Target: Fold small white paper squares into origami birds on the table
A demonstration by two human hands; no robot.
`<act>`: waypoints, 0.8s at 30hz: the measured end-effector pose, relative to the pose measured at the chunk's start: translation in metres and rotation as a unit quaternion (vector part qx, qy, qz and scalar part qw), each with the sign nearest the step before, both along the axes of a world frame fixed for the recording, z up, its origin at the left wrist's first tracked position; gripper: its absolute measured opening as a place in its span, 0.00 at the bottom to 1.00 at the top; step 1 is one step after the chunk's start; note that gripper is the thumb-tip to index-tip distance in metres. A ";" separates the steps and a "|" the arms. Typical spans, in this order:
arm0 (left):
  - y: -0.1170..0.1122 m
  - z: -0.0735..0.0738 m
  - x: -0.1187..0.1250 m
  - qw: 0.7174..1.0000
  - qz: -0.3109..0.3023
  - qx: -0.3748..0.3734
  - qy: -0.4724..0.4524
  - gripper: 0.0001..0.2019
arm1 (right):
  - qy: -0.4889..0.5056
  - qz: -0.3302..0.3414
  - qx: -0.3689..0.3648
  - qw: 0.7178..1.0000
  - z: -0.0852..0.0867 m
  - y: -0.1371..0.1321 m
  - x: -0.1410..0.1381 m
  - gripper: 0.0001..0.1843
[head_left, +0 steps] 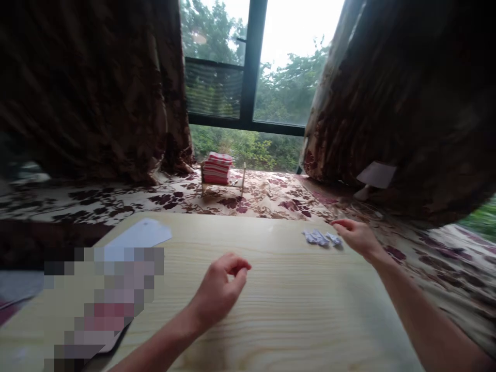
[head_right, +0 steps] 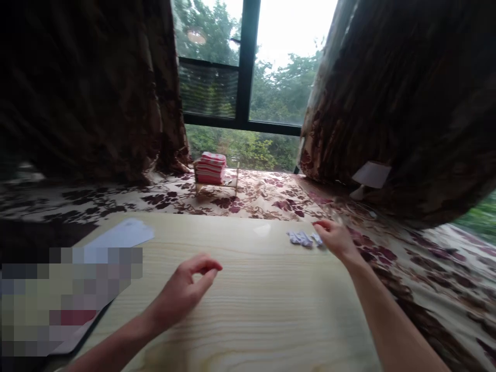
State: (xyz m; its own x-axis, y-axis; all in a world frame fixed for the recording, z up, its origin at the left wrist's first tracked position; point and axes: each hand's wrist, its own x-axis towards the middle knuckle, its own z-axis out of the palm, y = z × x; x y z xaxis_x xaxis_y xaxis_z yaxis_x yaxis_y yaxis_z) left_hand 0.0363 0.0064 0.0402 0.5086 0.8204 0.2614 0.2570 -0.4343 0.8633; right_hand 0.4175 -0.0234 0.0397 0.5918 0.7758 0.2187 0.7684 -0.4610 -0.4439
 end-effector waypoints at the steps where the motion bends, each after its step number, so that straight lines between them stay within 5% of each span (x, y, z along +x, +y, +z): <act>1: -0.003 0.007 -0.002 0.999 -0.011 0.030 -0.005 0.09 | 0.009 0.025 0.016 1.000 0.001 0.003 -0.017 0.14; 5: 0.019 0.023 -0.032 0.993 0.020 0.089 0.079 0.10 | 0.077 0.192 0.087 0.975 -0.015 0.013 -0.102 0.15; 11: 0.107 0.019 -0.154 0.940 0.192 0.022 0.282 0.13 | 0.126 0.365 0.043 0.921 -0.060 0.012 -0.194 0.14; 16: 0.150 0.006 -0.208 0.887 0.232 -0.013 0.398 0.16 | 0.098 0.386 0.026 0.917 -0.068 0.021 -0.208 0.14; 24: 0.170 -0.004 -0.203 0.841 0.177 -0.007 0.512 0.16 | 0.097 0.395 0.049 0.912 -0.079 0.019 -0.201 0.16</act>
